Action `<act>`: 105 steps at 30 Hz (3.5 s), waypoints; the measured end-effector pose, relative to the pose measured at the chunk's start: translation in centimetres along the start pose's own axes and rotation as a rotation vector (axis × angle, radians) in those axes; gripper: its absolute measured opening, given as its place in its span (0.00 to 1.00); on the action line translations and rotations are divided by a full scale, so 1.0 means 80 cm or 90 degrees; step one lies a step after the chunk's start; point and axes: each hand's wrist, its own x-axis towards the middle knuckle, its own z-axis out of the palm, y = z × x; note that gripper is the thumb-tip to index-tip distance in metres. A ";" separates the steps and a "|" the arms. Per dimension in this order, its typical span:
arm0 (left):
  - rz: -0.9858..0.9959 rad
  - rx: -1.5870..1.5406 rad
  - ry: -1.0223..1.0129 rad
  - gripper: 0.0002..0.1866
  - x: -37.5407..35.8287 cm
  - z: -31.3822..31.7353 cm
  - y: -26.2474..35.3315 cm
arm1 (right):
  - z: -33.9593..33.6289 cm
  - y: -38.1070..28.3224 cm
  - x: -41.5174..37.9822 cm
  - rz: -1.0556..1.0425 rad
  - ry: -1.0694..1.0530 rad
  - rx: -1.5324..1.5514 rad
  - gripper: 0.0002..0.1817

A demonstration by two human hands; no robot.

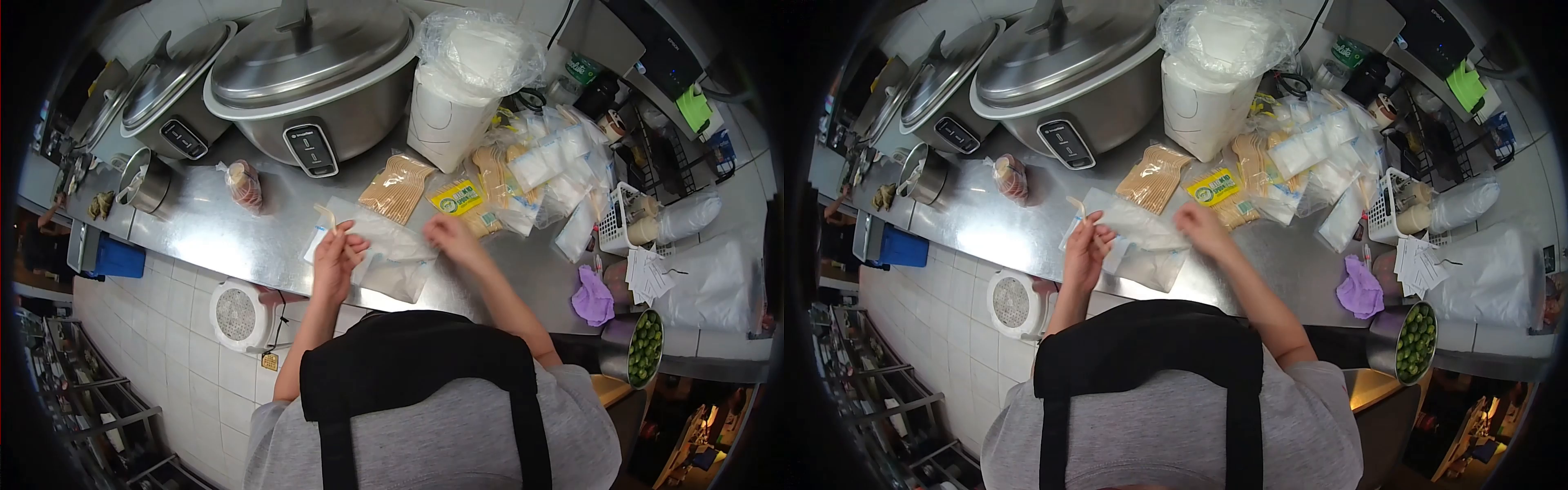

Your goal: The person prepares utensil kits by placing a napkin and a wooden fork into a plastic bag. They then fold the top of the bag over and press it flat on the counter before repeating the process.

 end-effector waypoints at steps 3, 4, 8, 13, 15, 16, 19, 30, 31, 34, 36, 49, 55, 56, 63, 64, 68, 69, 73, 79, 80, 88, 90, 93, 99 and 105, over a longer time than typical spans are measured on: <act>0.028 0.023 0.026 0.19 -0.016 -0.043 0.013 | -0.085 -0.001 0.006 -0.211 0.357 -0.255 0.07; 0.042 0.013 0.031 0.20 -0.022 -0.052 0.012 | -0.118 -0.006 0.001 -0.145 0.410 -0.296 0.07; 0.056 -0.088 0.079 0.23 -0.043 -0.057 0.012 | -0.200 0.030 -0.022 -0.033 0.543 -0.548 0.06; 0.053 -0.033 0.044 0.23 -0.035 -0.040 0.005 | -0.204 0.052 -0.014 0.077 0.557 -0.685 0.08; 0.049 -0.011 0.017 0.23 -0.031 -0.028 0.005 | -0.200 0.049 -0.007 0.092 0.562 -0.671 0.08; 0.051 0.012 -0.001 0.23 -0.031 -0.019 0.007 | -0.198 0.047 -0.003 0.107 0.569 -0.659 0.09; 0.056 0.050 -0.028 0.24 -0.032 -0.004 0.009 | -0.197 0.045 0.003 0.095 0.574 -0.648 0.08; 0.034 0.080 -0.019 0.18 -0.035 -0.003 0.006 | -0.223 0.054 -0.032 -0.030 0.604 -0.527 0.08; 0.033 0.080 -0.018 0.18 -0.034 -0.001 0.005 | -0.224 0.055 -0.037 -0.056 0.626 -0.503 0.08; 0.022 0.042 0.024 0.16 -0.030 0.005 0.003 | -0.229 0.043 -0.065 -0.124 0.712 -0.381 0.09; -0.028 -0.020 0.036 0.17 -0.029 0.006 0.005 | -0.225 0.026 -0.079 -0.165 0.734 -0.377 0.09; -0.044 -0.016 -0.071 0.19 -0.026 0.013 0.007 | -0.242 -0.018 0.008 -0.246 0.574 0.145 0.12; -0.002 -0.032 -0.053 0.18 -0.027 0.003 0.005 | -0.234 -0.030 -0.029 -0.149 0.599 -0.030 0.08; -0.011 -0.042 -0.060 0.17 -0.025 -0.001 0.002 | -0.232 -0.026 -0.047 -0.106 0.597 -0.071 0.07; -0.101 -0.122 -0.069 0.14 -0.017 0.025 -0.008 | -0.166 -0.063 -0.147 -0.132 0.662 -0.143 0.10; -0.114 -0.165 -0.111 0.14 -0.009 0.027 -0.014 | -0.150 -0.068 -0.147 -0.130 0.661 -0.140 0.10; -0.160 -0.210 -0.038 0.16 -0.005 0.070 -0.018 | -0.054 -0.080 -0.122 -0.133 0.383 0.105 0.12; -0.120 -0.229 -0.054 0.16 -0.006 0.082 -0.015 | -0.024 -0.078 -0.116 -0.078 0.304 0.153 0.13; 0.003 -0.242 -0.002 0.16 0.002 0.094 -0.017 | 0.066 -0.055 -0.103 0.033 0.020 0.315 0.16; 0.129 -0.172 0.069 0.17 0.009 0.078 -0.019 | 0.085 -0.059 -0.103 0.088 -0.112 0.429 0.20; 0.131 -0.174 0.072 0.17 0.008 0.078 -0.018 | 0.089 -0.061 -0.103 0.063 -0.104 0.343 0.21; 0.208 -0.059 0.054 0.25 -0.001 0.073 -0.012 | 0.076 -0.056 -0.100 0.034 -0.028 0.180 0.18; 0.255 0.134 -0.012 0.27 0.003 0.050 -0.024 | 0.042 -0.054 -0.108 0.033 0.087 0.232 0.11; 0.271 0.534 -0.124 0.31 -0.017 0.049 -0.021 | -0.015 -0.053 -0.139 0.071 0.167 0.247 0.07; 0.466 0.892 -0.216 0.24 -0.029 0.069 -0.056 | -0.053 -0.014 -0.188 0.230 0.084 0.180 0.06; 0.412 0.868 -0.202 0.21 -0.029 0.056 -0.056 | 0.006 -0.004 -0.146 0.239 0.045 0.226 0.07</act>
